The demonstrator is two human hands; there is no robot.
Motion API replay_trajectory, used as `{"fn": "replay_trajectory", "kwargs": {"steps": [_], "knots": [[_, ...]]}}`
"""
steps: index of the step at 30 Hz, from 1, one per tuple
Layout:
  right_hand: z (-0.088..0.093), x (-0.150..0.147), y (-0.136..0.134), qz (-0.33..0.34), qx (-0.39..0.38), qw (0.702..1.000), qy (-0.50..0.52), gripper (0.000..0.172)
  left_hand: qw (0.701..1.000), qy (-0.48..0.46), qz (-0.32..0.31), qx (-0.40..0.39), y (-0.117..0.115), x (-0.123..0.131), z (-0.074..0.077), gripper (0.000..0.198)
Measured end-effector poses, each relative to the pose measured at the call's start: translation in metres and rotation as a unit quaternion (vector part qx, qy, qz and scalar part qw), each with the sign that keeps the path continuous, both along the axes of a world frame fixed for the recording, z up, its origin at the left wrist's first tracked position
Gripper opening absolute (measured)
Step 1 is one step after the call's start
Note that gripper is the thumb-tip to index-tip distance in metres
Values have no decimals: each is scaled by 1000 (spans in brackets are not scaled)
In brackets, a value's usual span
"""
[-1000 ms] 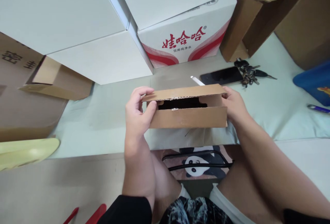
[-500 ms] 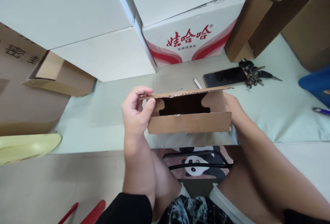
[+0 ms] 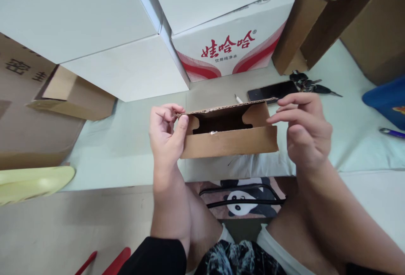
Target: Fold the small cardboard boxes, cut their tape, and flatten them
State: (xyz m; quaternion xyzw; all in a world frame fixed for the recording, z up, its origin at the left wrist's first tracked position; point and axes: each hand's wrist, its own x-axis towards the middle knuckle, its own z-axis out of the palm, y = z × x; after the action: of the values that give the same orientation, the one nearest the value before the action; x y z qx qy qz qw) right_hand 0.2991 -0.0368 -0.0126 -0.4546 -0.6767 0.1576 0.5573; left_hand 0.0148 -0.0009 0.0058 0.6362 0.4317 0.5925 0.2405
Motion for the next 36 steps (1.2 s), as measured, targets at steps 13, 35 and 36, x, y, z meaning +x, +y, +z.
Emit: {"fn": "replay_trajectory", "kwargs": {"steps": [13,35,36], "knots": [[6,-20,-1,-19,3,991,-129,21,993,108,44,35,-2,-6,4,27],[14,-4,-5,188,-46,977,-86,61,985,-64,-57,-147,-1,-16,7,51],[13,-4,-5,182,-53,977,-95,57,987,-50,-57,-139,-1,-16,7,46]]}}
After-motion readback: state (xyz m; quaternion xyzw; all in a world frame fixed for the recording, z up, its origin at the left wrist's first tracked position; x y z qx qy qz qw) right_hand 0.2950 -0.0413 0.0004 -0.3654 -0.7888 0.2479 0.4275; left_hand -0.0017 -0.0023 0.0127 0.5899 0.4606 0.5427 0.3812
